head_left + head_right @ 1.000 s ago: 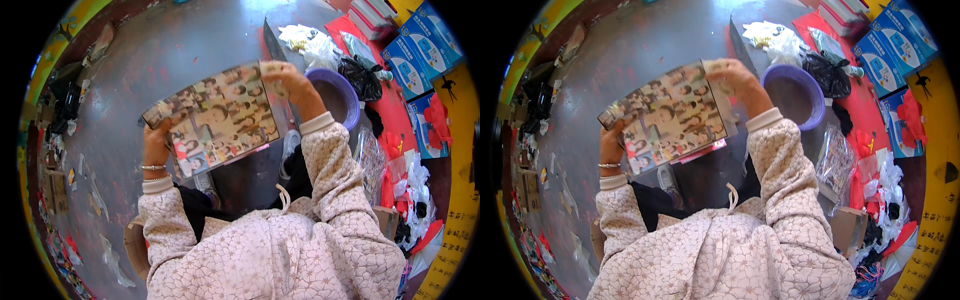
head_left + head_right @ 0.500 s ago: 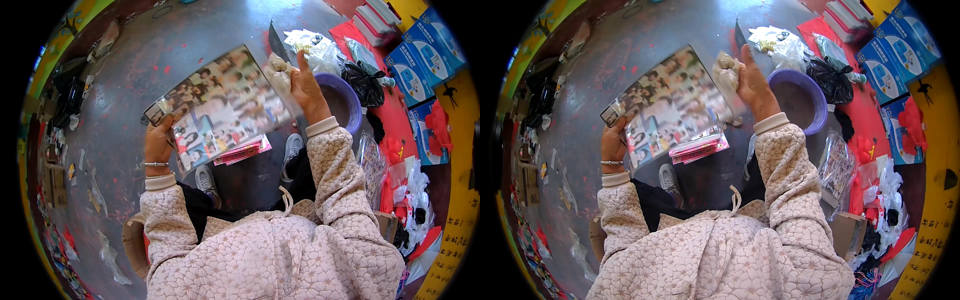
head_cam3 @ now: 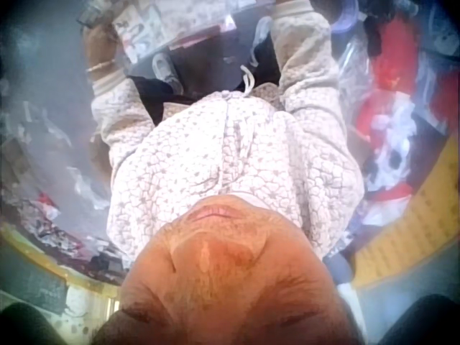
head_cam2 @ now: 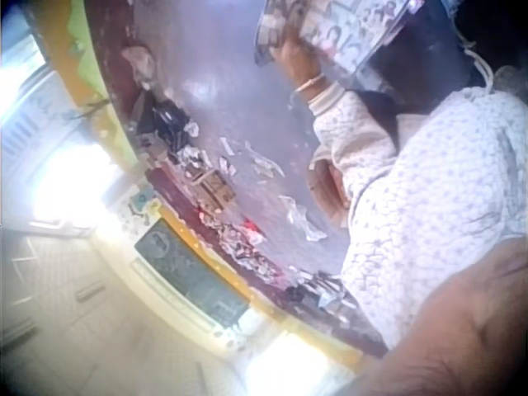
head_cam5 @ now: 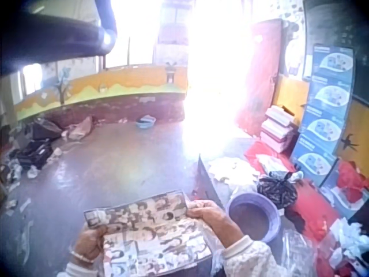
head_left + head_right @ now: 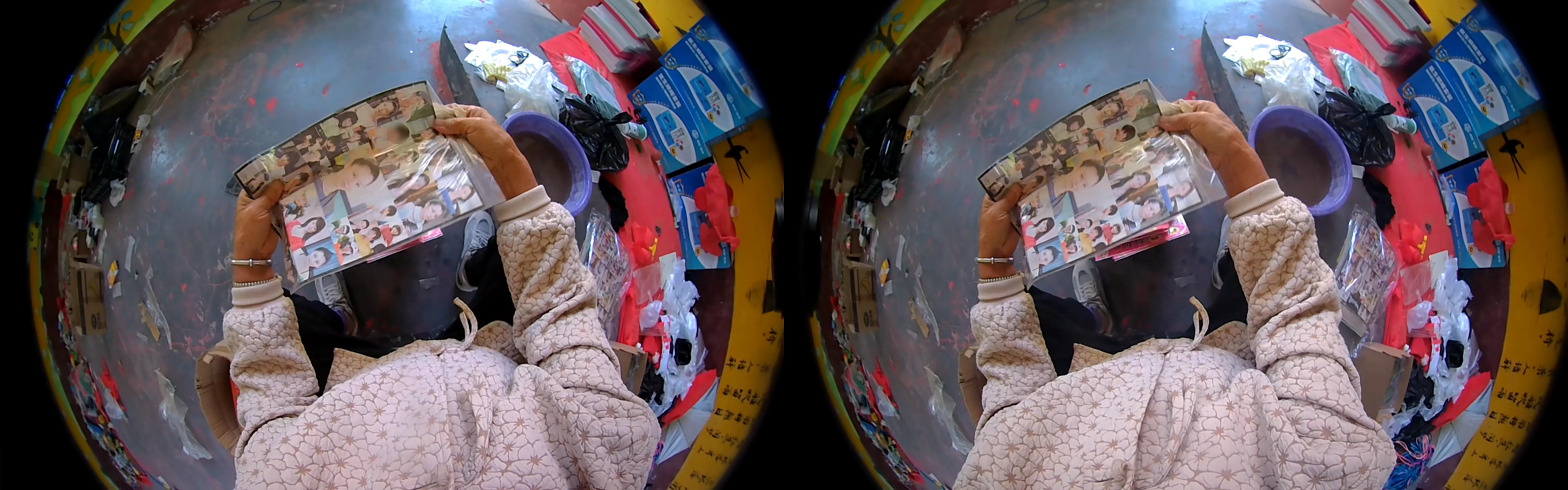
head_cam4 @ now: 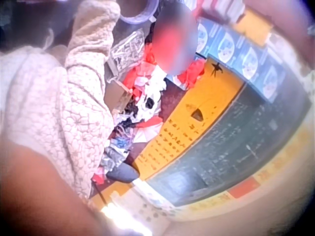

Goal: The person sits on the floor and wipes the surfaces of several photo cards with a white cloth. They handle the cards one at a time, turning them over to clean both sides, then place them into a stack.

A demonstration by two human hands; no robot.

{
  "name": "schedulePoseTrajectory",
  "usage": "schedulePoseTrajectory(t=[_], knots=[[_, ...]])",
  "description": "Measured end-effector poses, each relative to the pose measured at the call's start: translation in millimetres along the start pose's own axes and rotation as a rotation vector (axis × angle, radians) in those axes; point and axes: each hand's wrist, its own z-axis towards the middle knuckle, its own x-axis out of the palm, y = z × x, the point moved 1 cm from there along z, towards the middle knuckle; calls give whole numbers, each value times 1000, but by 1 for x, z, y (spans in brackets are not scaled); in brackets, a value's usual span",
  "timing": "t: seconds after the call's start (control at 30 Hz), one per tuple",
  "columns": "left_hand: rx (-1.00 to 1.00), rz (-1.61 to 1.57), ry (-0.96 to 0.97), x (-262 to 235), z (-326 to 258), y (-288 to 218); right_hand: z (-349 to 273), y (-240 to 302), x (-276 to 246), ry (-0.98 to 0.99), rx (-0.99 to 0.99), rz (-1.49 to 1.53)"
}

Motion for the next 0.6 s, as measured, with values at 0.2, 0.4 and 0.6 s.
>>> schedulePoseTrajectory(t=[0.2, 0.4, 0.6], knots=[[130, 105, -35, 3, -1, 3, 4, 6, -2, -76, -97, -19], [299, 14, -177, -8, 7, -3, 3, 12, -25, -102, -248, 466], [355, -75, -286, 16, -1, -12, 5, 4, -19, 431, -265, 294]])
